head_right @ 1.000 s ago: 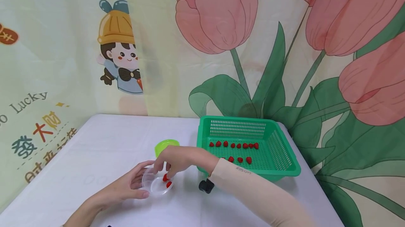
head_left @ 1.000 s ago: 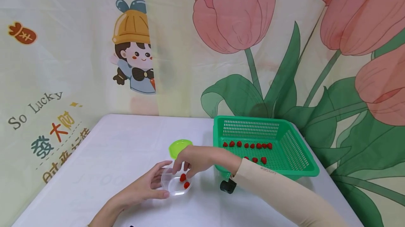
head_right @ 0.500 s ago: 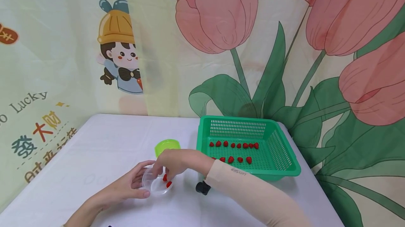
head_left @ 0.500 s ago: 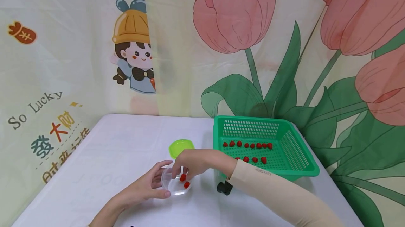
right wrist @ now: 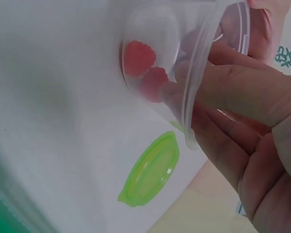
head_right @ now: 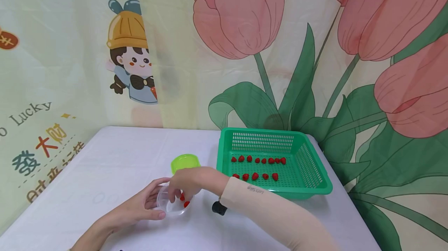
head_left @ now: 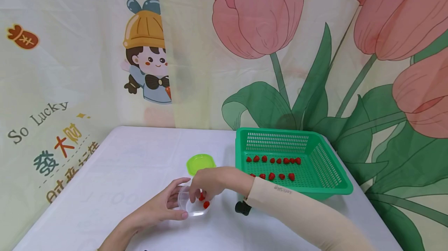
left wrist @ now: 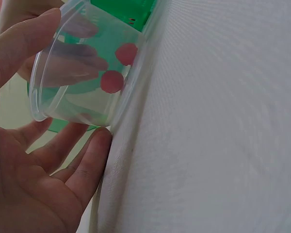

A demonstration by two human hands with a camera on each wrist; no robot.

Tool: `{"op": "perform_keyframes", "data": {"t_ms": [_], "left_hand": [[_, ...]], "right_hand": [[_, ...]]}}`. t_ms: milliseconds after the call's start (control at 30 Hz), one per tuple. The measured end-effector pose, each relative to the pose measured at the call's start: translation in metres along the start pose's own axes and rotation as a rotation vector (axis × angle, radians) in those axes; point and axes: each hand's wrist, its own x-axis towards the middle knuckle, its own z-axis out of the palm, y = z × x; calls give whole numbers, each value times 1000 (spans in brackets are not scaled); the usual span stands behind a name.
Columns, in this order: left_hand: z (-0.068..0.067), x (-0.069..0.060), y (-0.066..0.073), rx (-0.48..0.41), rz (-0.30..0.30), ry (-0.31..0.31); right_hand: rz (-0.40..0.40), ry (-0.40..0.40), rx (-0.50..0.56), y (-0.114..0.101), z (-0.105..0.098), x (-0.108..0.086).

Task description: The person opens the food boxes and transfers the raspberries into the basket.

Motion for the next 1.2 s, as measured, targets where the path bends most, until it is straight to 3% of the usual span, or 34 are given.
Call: {"op": "perform_keyframes", "data": {"t_ms": [533, 700, 1200], "left_hand": [[1, 0, 1, -7, 17, -5], [1, 1, 1, 7, 8, 2], [1, -1, 0, -6, 16, -10]], "right_hand": [[79, -89, -62, -11, 3, 11], [94, -102, -33, -14, 4, 11], [67, -125, 0, -10, 7, 14]]}}
